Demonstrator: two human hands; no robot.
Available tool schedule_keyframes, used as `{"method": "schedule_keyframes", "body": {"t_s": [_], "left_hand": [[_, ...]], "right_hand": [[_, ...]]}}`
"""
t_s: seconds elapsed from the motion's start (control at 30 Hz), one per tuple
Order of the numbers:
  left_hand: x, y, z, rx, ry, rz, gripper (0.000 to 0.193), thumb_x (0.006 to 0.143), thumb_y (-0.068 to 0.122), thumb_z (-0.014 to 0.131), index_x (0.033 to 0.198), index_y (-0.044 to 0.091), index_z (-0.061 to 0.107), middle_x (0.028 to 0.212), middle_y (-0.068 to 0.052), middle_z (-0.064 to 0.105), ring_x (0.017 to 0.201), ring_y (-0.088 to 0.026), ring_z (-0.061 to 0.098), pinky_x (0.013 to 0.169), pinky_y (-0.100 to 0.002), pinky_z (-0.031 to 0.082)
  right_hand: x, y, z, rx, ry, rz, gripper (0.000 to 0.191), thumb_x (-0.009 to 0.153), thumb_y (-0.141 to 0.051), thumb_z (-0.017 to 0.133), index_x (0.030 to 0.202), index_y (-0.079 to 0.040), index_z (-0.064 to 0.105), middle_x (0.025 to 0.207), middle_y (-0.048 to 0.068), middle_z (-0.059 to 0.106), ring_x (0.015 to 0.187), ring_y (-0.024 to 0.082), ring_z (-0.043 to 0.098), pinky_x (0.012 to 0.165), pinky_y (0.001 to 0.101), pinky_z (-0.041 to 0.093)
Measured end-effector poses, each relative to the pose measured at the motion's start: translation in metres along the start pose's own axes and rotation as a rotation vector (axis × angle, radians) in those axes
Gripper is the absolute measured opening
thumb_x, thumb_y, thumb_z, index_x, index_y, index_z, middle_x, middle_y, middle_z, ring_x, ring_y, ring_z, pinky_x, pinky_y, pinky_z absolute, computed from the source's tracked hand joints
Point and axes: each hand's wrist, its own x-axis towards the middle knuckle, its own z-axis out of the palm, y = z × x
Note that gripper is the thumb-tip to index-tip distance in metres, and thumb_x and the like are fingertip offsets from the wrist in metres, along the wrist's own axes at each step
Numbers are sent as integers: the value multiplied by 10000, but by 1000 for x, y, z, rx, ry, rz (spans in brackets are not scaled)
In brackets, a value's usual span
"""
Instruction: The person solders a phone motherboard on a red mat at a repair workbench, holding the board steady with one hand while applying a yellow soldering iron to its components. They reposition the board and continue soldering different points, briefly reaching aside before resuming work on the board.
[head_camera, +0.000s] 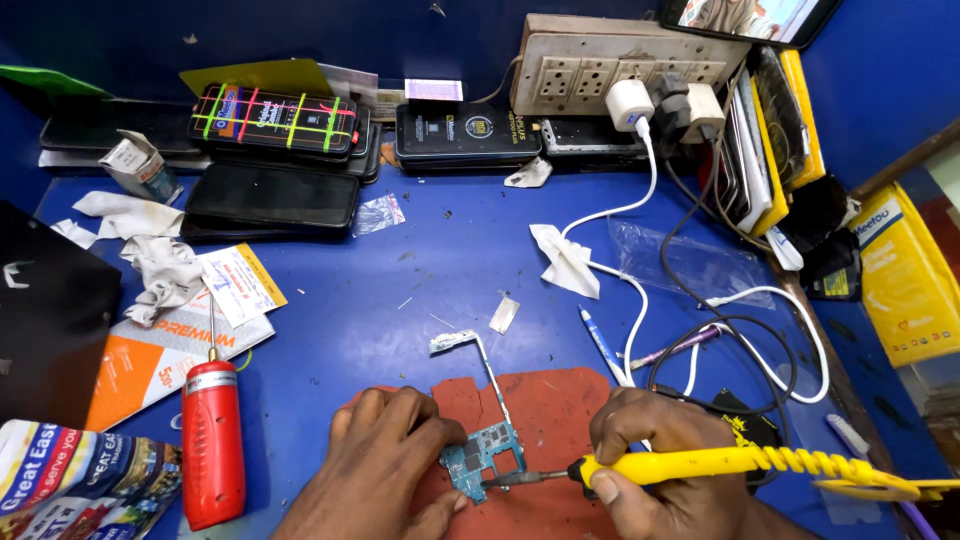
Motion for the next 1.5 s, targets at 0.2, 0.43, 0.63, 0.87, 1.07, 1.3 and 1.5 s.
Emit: {"method": "schedule_keyframes", "body": {"t_s": [0.2,0.43,0.63,0.87,1.07,1.3,1.5], "left_hand": [[0,0,-2,3,5,5,550,703,358,870,1188,169,696,1169,-67,530,1169,-313,475,985,-496,346],[0,7,-10,4,10,23,531,738,358,849,1197,147,687,1145,-80,525,1148,-315,477,1023,-491,340],[1,19,-23,-35,-12,5,490,714,259,825,1153,95,679,1148,-108,526,1149,-325,466,1005,-480,335],[-2,23,-30,-60,22,39,491,781,296,813,1204,93,668,1175,-110,521,1200,-320,467,1041,-479,331],[-2,25,-32,-47,-3,13,498,793,287,797,1235,104,658,1168,-108,513,1170,-315,470,1020,-469,339],[4,32,-37,-47,-23,-38,490,770,267,802,1206,99,654,1161,-116,510,1131,-332,459,954,-466,341],[4,30,-31,-32,51,18,499,796,321,803,1228,121,651,1151,-97,523,1171,-322,460,988,-475,334]], "right_hand": [[0,-2,2,10,13,-1,122,871,-55,705,902,-52,586,729,46,663,678,122,662,624,275,550],[1,-3,2,-8,27,-9,120,862,-53,697,899,-60,584,720,34,668,675,117,662,625,270,549],[0,-4,2,-21,27,1,121,847,-54,688,895,-59,577,719,29,659,680,123,657,634,277,544],[1,-6,4,-12,48,-4,103,846,-55,676,902,-55,590,728,46,644,686,135,658,635,278,543],[1,-7,6,-5,88,28,128,855,-36,685,919,-38,575,779,75,645,705,141,652,639,280,542],[1,-7,5,17,86,30,149,851,-34,687,951,-38,577,770,69,645,689,130,644,622,273,538],[0,-6,3,19,76,13,160,859,-35,678,972,-38,566,778,63,634,692,122,625,634,276,522]]}}
